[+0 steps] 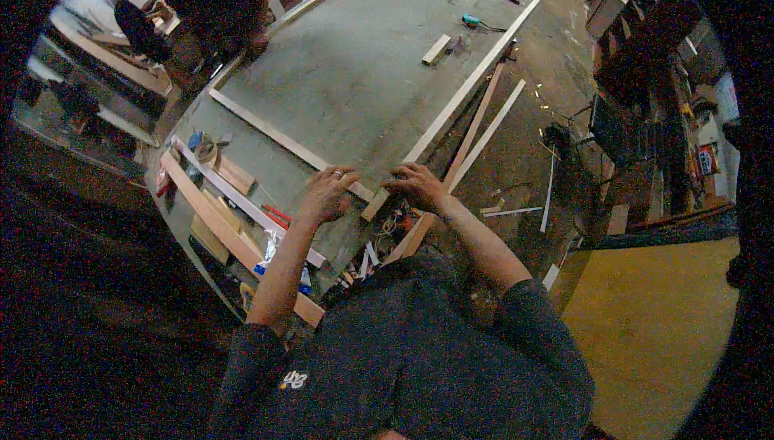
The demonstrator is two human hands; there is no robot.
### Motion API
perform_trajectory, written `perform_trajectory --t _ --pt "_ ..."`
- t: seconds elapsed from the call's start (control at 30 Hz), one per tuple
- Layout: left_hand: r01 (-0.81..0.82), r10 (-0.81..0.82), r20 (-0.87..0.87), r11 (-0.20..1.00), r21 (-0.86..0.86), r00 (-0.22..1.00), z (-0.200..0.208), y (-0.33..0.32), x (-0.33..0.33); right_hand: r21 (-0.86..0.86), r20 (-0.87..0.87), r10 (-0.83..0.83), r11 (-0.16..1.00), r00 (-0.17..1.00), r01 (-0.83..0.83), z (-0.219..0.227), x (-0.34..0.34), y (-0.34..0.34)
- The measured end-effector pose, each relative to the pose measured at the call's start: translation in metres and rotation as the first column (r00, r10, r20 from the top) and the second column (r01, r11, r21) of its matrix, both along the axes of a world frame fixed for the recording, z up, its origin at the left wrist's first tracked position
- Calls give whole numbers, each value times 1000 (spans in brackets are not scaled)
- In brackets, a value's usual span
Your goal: The person aligns and fits thin wooden strips along the edges of a large flat panel on a workbench. They repeatedly adjust the strips by hand to ensure they sit flush with the panel's perimeter.
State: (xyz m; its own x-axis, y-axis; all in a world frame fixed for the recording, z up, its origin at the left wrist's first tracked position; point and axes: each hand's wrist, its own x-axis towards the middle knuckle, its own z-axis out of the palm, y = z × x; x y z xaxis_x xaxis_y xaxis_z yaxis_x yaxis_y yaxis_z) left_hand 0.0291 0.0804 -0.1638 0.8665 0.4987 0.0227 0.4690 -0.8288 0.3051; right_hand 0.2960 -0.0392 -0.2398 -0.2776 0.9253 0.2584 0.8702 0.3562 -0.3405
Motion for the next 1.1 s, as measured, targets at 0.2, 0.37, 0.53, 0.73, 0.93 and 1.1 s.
perform_trajectory --t 0.2,0.37,0.53,0.73,0.93,1.1 --pt "134 -138 -206 990 -34 969 -8 10 7 4 38 -48 999 998 48 -6 11 4" --pt "100 -99 -132 995 1 986 -21 6 -4 41 16 -28 999 999 27 -6 8 3" --pt "89 -89 -16 996 -15 996 -17 0 -8 10 113 -49 999 992 48 1 5 3" --pt "37 -39 -48 998 -45 998 -15 -3 -8 -136 107 -61 988 992 76 17 1 4" --pt "41 -42 -24 998 -55 999 -28 3 -12 -106 65 -69 991 995 76 20 -4 10" --pt "41 -39 24 997 -61 999 -36 -5 -14 -35 57 -49 998 997 51 9 0 11"
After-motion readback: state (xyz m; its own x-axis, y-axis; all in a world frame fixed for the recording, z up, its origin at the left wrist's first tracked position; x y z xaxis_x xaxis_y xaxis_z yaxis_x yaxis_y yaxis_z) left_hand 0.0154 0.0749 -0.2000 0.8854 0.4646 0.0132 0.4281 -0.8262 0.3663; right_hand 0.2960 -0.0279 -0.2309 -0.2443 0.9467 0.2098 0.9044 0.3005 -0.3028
